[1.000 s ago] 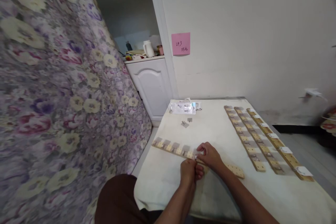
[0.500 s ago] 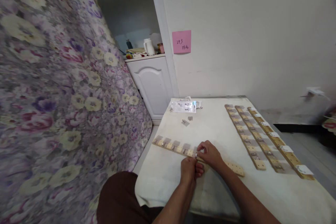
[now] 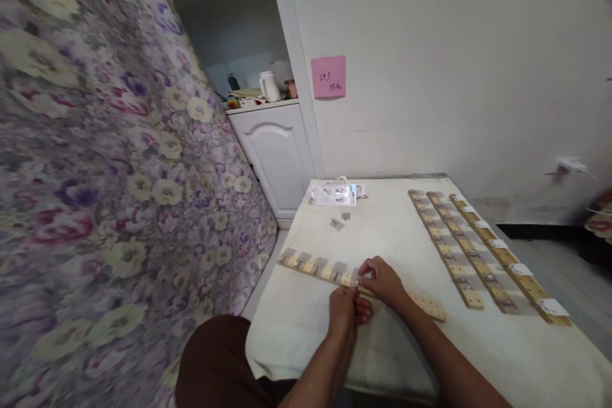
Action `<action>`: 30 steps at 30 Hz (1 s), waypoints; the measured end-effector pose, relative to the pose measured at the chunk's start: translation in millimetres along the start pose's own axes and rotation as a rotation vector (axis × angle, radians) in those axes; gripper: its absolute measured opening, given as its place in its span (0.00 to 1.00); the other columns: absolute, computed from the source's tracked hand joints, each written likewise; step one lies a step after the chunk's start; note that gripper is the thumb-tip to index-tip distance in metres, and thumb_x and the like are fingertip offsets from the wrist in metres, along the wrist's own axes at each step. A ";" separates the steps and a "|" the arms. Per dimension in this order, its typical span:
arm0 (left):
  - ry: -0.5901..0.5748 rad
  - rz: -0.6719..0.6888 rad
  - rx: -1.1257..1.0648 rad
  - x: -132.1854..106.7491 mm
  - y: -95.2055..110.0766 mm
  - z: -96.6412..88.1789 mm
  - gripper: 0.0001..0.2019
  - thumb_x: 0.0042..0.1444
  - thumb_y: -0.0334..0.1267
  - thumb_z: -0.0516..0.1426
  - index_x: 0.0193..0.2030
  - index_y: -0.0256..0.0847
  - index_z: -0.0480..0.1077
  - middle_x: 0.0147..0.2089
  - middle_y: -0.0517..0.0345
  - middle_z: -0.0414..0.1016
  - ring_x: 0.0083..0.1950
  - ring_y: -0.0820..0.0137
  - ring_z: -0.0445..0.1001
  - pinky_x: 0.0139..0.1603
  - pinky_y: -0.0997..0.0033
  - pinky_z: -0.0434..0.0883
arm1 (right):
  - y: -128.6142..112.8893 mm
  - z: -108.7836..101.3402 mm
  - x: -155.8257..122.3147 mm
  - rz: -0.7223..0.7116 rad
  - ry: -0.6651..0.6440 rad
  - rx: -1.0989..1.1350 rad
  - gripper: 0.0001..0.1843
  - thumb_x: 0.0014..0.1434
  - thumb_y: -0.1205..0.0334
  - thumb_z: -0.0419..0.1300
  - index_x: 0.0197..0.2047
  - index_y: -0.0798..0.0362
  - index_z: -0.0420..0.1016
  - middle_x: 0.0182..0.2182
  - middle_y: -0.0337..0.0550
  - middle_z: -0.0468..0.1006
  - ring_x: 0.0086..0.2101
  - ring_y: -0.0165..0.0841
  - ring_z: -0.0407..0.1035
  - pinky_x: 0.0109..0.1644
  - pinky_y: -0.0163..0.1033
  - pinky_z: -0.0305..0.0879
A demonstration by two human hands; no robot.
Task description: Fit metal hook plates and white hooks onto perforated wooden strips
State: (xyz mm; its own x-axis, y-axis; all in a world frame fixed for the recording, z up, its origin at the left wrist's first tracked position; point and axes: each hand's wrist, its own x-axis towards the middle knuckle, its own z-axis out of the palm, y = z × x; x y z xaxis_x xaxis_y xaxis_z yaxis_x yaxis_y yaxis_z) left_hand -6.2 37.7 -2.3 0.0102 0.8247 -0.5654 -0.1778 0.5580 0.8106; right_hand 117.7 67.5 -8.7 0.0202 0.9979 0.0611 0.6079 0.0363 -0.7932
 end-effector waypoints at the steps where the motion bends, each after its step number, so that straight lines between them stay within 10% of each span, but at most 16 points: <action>1: 0.000 0.000 0.003 -0.2 0.2 0.1 0.07 0.54 0.34 0.51 0.26 0.39 0.62 0.15 0.60 0.70 0.12 0.77 0.64 0.14 0.80 0.57 | 0.1 -0.1 0.4 0.000 -0.001 0.000 0.06 0.45 0.62 0.62 0.30 0.51 0.75 0.30 0.36 0.68 0.28 0.28 0.64 0.34 0.34 0.58; 30: -0.032 -0.061 0.015 0.0 5.5 0.1 0.06 0.53 0.34 0.50 0.28 0.37 0.65 0.14 0.59 0.70 0.12 0.74 0.66 0.14 0.78 0.61 | 4.0 2.7 4.5 0.011 -0.045 0.009 0.01 0.46 0.64 0.61 0.27 0.50 0.74 0.29 0.36 0.68 0.29 0.28 0.63 0.34 0.33 0.57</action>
State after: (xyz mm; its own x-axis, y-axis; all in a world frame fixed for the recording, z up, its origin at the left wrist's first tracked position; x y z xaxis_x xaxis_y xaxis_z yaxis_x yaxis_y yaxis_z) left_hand -7.2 40.7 2.1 0.0522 0.7916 -0.6088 -0.1610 0.6083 0.7772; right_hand 118.1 72.3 -13.3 -0.0091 0.9997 0.0247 0.6005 0.0253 -0.7993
